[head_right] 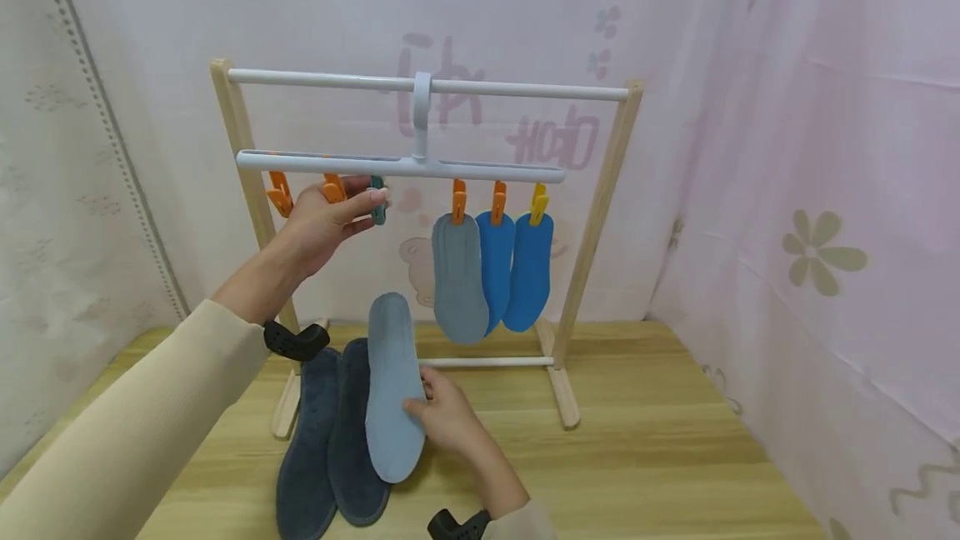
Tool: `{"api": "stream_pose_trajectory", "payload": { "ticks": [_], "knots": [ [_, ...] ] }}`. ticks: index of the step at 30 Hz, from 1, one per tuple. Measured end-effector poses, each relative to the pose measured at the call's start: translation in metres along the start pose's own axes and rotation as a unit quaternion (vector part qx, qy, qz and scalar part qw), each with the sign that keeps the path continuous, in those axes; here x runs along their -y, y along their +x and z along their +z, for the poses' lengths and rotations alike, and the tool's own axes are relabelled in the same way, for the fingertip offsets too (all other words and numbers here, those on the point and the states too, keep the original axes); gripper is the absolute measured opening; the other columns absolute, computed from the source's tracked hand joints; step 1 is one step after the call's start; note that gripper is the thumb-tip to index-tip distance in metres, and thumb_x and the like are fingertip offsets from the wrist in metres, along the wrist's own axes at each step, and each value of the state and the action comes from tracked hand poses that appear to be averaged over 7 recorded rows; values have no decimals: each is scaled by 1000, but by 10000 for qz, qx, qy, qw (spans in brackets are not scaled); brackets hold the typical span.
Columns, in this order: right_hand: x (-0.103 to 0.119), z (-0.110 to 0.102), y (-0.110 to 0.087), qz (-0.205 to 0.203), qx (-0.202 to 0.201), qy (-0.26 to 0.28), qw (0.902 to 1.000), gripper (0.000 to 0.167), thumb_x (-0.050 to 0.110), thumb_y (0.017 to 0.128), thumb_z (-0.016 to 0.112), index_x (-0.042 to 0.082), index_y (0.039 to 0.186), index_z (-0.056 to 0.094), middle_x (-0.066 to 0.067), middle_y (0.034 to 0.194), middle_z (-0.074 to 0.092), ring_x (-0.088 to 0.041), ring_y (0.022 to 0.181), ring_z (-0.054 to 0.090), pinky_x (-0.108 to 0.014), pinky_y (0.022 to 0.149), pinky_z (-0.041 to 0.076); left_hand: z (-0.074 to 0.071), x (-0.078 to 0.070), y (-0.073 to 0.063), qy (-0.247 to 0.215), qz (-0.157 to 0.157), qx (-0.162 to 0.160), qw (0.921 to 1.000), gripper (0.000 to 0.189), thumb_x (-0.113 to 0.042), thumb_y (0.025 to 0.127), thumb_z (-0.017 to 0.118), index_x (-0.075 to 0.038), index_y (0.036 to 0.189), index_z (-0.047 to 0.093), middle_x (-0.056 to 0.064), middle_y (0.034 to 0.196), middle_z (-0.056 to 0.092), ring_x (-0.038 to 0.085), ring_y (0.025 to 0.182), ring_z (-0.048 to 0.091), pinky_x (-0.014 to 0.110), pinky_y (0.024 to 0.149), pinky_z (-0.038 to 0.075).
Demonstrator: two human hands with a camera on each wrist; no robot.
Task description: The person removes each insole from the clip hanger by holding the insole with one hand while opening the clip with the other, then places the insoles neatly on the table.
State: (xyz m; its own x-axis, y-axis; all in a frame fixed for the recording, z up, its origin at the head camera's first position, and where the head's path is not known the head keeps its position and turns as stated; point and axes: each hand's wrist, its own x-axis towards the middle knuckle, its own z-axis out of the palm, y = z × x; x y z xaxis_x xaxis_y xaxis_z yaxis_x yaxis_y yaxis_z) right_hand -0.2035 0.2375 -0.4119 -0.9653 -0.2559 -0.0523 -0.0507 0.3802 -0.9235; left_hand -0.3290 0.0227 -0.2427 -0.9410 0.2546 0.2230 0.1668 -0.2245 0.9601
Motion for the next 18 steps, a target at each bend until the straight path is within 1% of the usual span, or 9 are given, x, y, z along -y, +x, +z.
{"api": "stream_pose_trajectory", "payload": {
  "ticks": [3, 6, 8, 13, 18],
  "knots": [
    [-6, 0, 0, 171, 81, 92, 9998, 49, 1, 99, 57, -10, 144, 41, -31, 126, 65, -39, 116, 66, -47, 93, 59, 0, 3, 0, -45, 26, -37, 10000, 35, -26, 93, 74, -11, 123, 64, -2, 110, 64, 13, 104, 67, 42, 111, 50],
    [-11, 0, 0, 333, 78, 80, 9994, 50, 2, 99, 58, -10, 144, 40, -30, 122, 67, -38, 115, 67, -47, 95, 58, 2, 6, 1, -73, 50, 9, 10000, 33, -26, 93, 73, -11, 122, 64, -2, 109, 65, 13, 104, 68, 41, 110, 51],
    [-14, -1, -1, 431, 112, 115, 9989, 50, 2, 99, 59, -9, 144, 40, -28, 122, 68, -36, 115, 67, -46, 95, 58, 3, 7, 1, -42, 84, -35, 9999, 32, -26, 94, 73, -11, 121, 65, -2, 108, 65, 13, 103, 68, 40, 109, 51],
    [-19, -4, 0, 602, 236, 196, 9977, 50, 2, 98, 60, -7, 144, 42, -25, 121, 68, -31, 111, 68, -44, 92, 58, 5, 9, 2, -34, 173, -152, 9997, 33, -27, 93, 74, -11, 120, 66, -2, 108, 65, 12, 102, 69, 36, 107, 53],
    [-21, -5, -1, 785, 300, 108, 9964, 42, 3, 97, 60, -8, 136, 47, -23, 117, 70, -28, 104, 70, -42, 86, 59, 5, 11, 3, -90, 153, -70, 9998, 33, -28, 93, 74, -12, 121, 65, -4, 108, 65, 11, 103, 67, 34, 106, 53]
  ]
}}
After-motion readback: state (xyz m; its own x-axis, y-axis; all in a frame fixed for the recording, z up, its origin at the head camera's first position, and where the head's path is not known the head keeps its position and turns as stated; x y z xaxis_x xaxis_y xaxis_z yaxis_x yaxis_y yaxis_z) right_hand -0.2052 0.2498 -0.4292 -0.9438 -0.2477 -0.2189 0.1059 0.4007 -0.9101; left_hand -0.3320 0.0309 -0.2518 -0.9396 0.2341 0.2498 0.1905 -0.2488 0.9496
